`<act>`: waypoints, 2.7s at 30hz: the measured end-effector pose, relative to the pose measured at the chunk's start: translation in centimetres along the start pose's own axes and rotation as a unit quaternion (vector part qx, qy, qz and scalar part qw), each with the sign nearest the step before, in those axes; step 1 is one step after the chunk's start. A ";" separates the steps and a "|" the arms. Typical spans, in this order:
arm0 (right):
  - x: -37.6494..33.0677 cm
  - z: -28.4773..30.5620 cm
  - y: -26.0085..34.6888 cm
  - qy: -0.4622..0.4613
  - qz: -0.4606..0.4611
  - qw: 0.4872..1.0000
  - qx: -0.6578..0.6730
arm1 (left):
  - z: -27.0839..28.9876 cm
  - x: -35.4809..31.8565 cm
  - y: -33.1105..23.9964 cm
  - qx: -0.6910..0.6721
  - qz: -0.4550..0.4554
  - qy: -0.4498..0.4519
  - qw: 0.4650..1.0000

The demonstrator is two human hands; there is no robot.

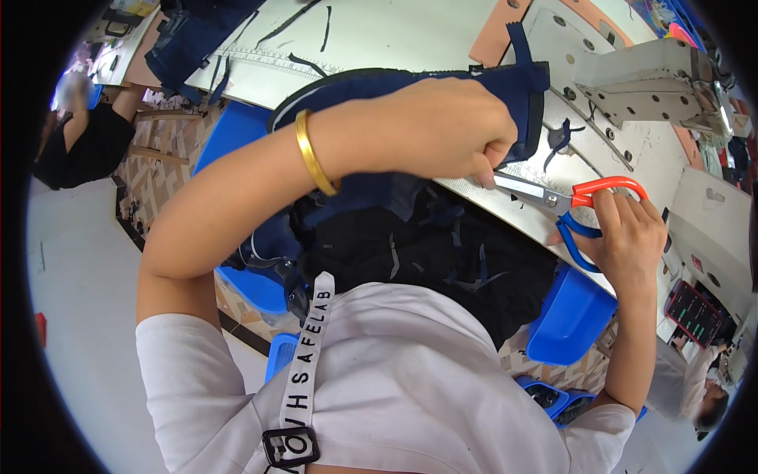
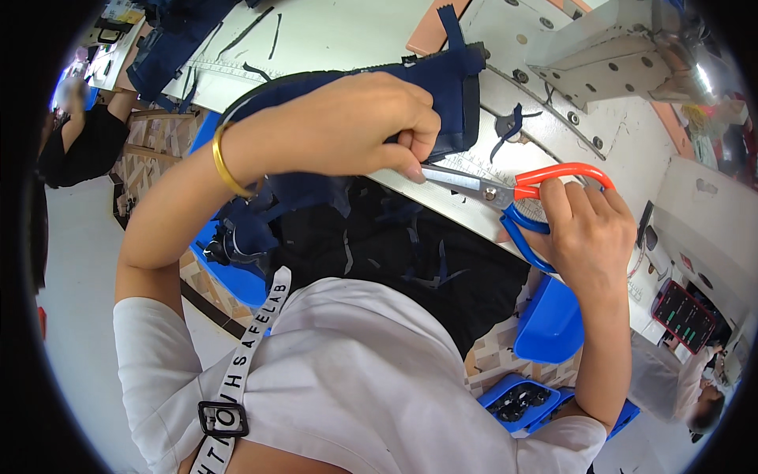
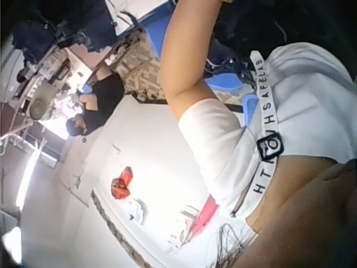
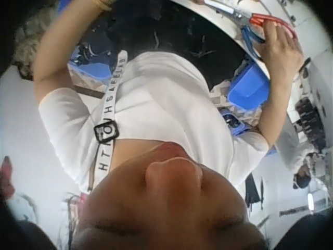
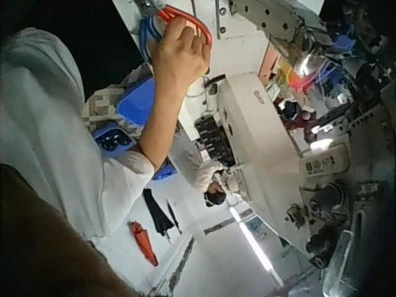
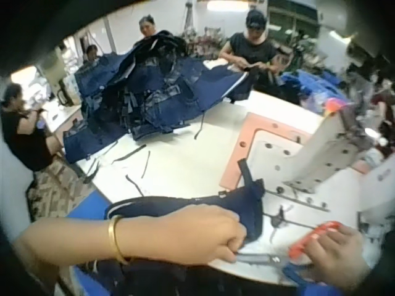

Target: Trimming excess material and thread from shoe upper components using a pair of scissors.

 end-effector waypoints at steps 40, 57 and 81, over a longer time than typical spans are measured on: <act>0.6 2.7 2.3 0.112 -0.088 0.989 0.037 | -1.2 0.0 2.0 -0.199 0.046 -0.157 0.966; -2.3 2.6 0.6 0.032 -0.156 0.985 0.065 | 1.0 -4.7 3.6 -0.530 0.179 -0.185 0.808; -1.8 4.5 1.2 -0.039 -0.130 0.989 0.064 | 1.6 -8.0 0.5 -0.475 0.290 -0.284 0.781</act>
Point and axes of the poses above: each hand's wrist, its own x-axis towards the middle knuckle, its own z-axis out of the back of the hand, y = z × x, the point moved 8 cm from there along x, towards the middle knuckle, and after that the axes turned 8 degrees about -z, right-handed, at the moved point
